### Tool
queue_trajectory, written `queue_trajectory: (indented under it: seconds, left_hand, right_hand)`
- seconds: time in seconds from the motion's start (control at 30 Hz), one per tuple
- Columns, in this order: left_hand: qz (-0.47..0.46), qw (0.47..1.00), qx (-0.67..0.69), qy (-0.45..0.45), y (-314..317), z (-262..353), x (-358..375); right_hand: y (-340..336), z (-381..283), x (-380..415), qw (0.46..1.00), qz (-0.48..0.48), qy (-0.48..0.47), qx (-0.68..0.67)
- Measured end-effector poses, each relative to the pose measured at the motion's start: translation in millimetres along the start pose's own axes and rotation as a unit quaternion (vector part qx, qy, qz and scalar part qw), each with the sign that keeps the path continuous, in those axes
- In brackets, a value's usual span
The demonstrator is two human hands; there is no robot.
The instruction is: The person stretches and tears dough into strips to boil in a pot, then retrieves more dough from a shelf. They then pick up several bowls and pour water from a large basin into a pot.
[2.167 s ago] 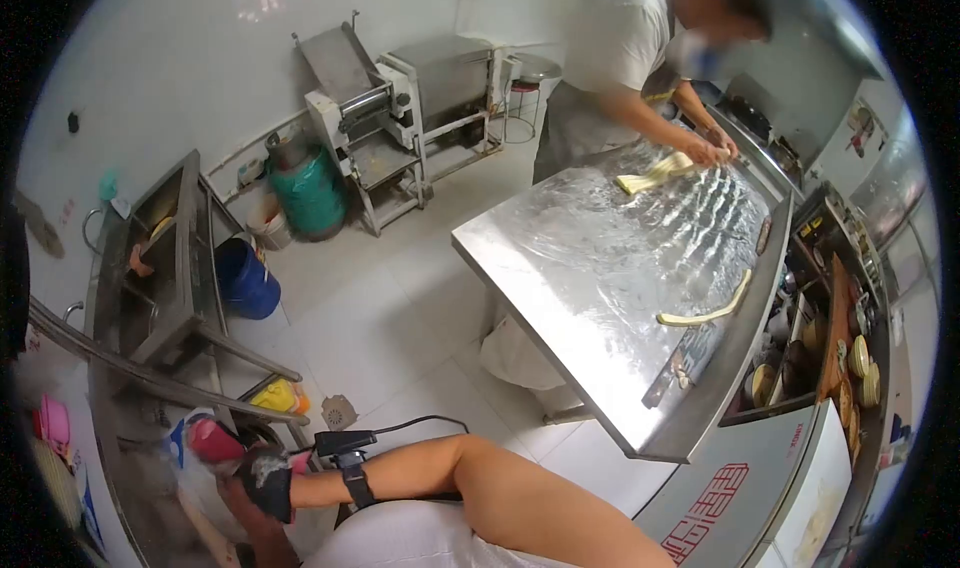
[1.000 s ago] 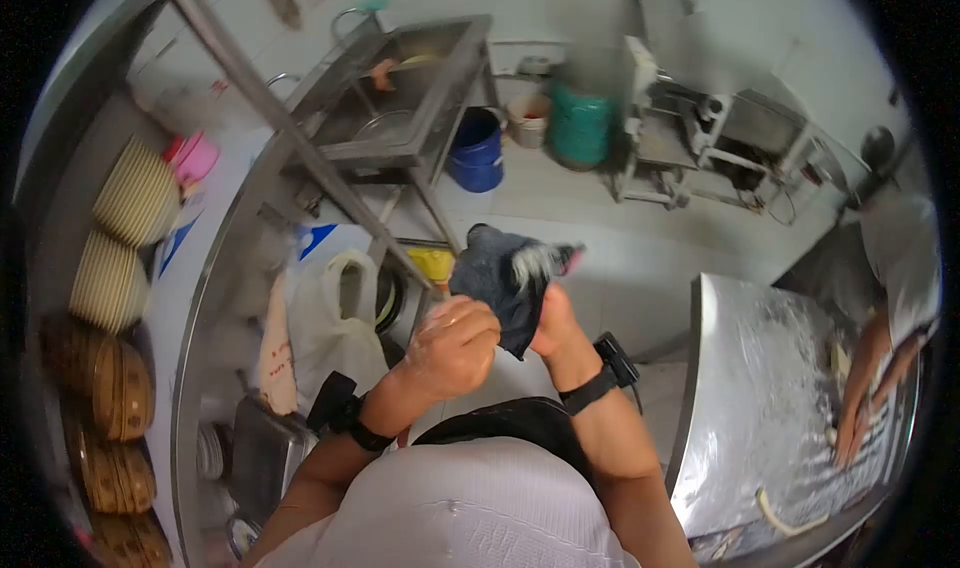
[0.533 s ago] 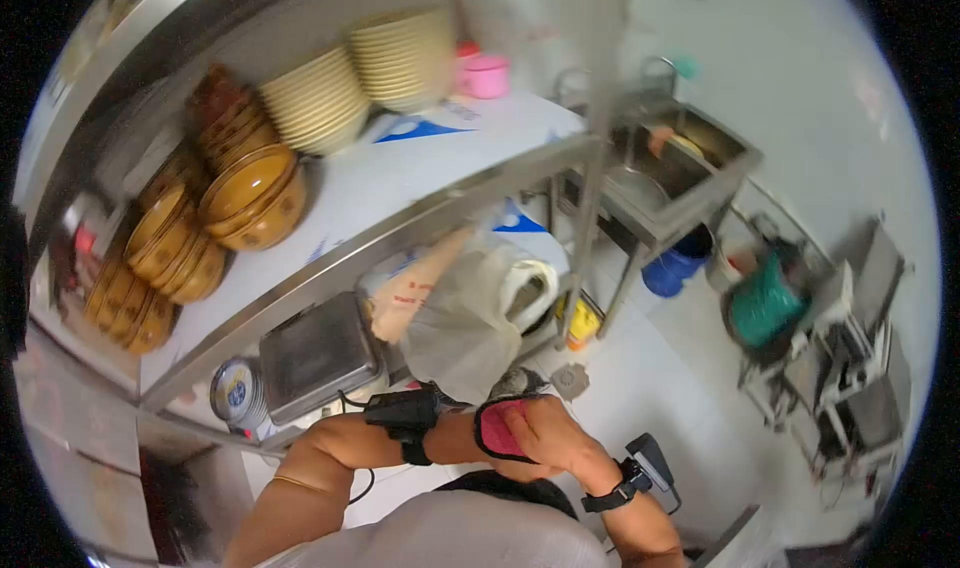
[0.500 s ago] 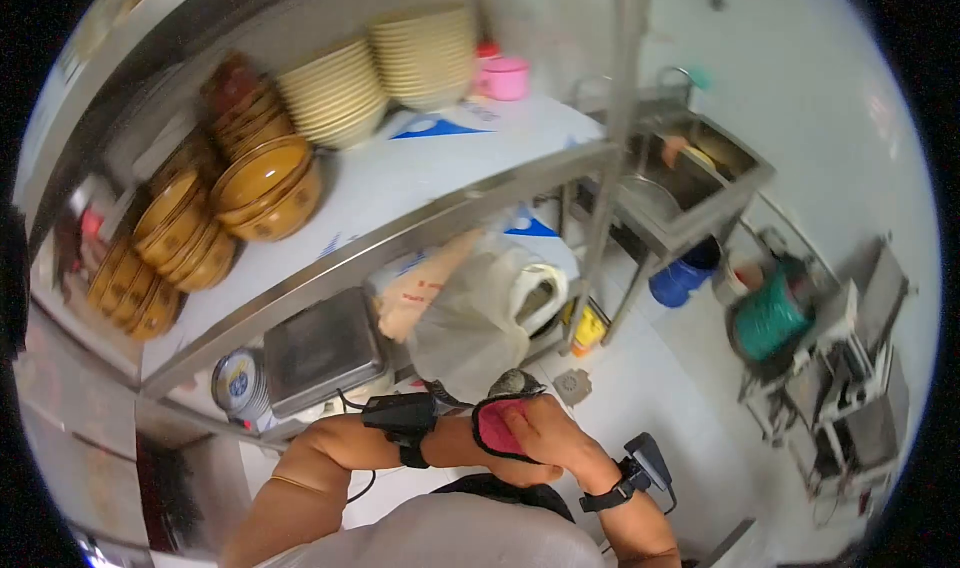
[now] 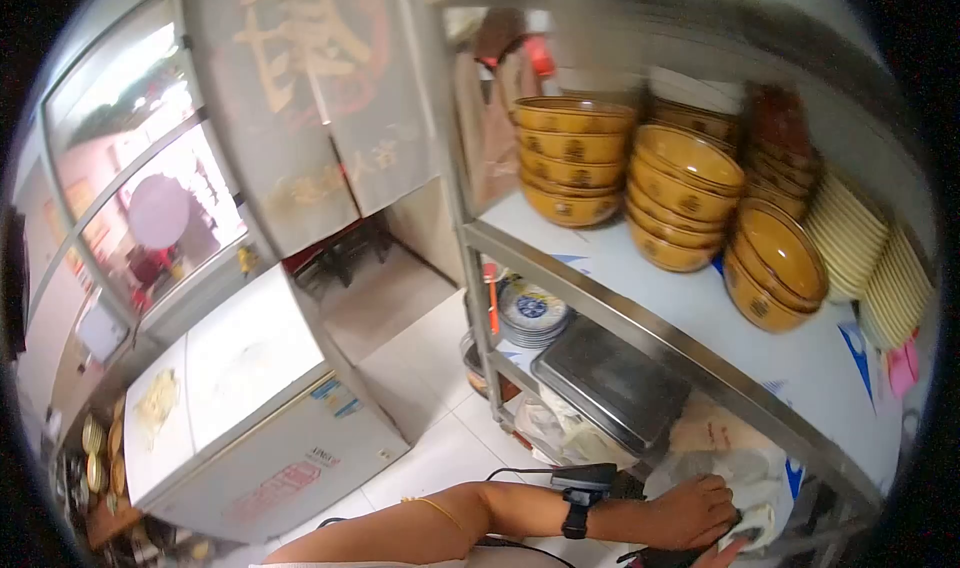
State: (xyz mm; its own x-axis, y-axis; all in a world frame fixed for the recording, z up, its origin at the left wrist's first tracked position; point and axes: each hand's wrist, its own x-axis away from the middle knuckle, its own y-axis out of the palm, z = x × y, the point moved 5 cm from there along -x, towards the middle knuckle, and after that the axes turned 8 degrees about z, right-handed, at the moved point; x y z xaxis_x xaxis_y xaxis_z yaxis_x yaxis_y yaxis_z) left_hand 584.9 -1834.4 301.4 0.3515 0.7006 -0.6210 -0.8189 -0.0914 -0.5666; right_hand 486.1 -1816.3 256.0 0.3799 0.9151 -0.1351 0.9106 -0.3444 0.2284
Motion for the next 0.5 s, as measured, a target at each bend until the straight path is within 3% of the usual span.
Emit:
queue_trajectory:
  seconds: [0.03, 0.1, 0.17, 0.23, 0.27, 0.33, 0.43, 0.47, 0.5]
  left_hand:
    - [0.015, 1.000, -0.012, -0.013, -5.6, -6.4, -5.1]
    - [-0.064, 0.992, -0.065, -0.088, -8.0, -23.7, -9.5]
    - [-0.037, 0.992, -0.015, -0.119, -7.2, -42.7, -7.4]
    - [0.136, 0.962, 0.203, -0.121, -7.6, -55.1, -9.0]
    - [0.141, 0.963, 0.193, -0.125, -16.5, -42.3, -10.4]
    - [0.011, 0.931, 0.328, -0.159, -16.6, -6.8, -15.9]
    - [0.070, 0.970, 0.181, -0.145, -15.9, -6.4, -47.4]
    - [0.140, 0.979, 0.130, -0.071, -24.8, 3.0, -54.5]
    - [0.149, 0.978, 0.123, -0.073, -23.3, 2.6, -62.1]
  right_hand:
    - [6.3, 0.4, 0.8, 1.000, -0.027, 0.000, 0.014]
    - [20.2, -1.9, 6.9, 0.995, -0.088, -0.004, 0.037]
    - [28.5, -8.1, 0.8, 0.989, -0.130, -0.020, 0.068]
    - [28.1, -17.0, -21.0, 0.981, -0.153, -0.049, 0.106]
    - [25.2, -21.2, -35.5, 0.977, -0.158, -0.067, 0.127]
    - [21.6, -27.0, -67.3, 0.965, -0.168, -0.102, 0.172]
    - [0.1, -40.3, -133.9, 0.931, -0.147, -0.174, 0.286]
    - [-7.8, -44.3, -157.2, 0.910, -0.135, -0.203, 0.335]
    - [-16.5, -47.8, -181.5, 0.883, -0.123, -0.229, 0.391]
